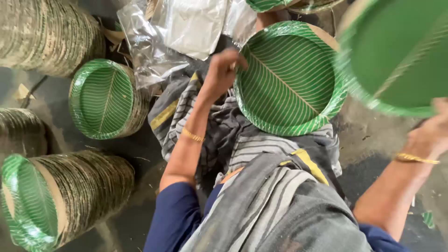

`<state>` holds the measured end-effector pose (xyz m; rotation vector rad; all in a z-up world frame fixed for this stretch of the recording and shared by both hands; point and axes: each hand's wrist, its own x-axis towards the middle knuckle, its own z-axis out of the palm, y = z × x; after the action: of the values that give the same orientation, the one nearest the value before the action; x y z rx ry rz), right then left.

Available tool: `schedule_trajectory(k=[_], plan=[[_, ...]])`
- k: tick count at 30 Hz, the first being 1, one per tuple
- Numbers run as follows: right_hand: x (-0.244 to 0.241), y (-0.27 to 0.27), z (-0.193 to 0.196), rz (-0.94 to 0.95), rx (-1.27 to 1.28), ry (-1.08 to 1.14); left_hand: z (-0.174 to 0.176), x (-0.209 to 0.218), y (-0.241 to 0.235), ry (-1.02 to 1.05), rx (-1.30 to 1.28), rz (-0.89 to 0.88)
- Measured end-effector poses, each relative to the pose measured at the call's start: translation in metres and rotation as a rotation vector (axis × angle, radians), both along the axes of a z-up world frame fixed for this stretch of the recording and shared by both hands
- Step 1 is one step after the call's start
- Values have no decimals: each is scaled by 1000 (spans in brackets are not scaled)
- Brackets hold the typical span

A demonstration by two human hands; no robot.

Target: The person organizes stacks of leaf plates, places them into plastic bags, and seals the bags by hand.

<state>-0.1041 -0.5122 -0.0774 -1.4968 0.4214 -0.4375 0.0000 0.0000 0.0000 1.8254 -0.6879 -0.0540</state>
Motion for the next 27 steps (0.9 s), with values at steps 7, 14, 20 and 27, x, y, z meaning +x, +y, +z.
schedule_trajectory(k=[7, 14, 20, 27], plan=[[-6, 114, 3, 299, 284, 237, -113, 164, -51, -454, 254, 347], [1, 135, -9, 478, 541, 266, -200, 245, -56, -554, 695, 297], [11, 132, -5, 500, -78, 190, -73, 165, -44, -589, 339, 443], [19, 148, 40, 506, -43, 159, 30, -45, -77, -583, 572, -59]])
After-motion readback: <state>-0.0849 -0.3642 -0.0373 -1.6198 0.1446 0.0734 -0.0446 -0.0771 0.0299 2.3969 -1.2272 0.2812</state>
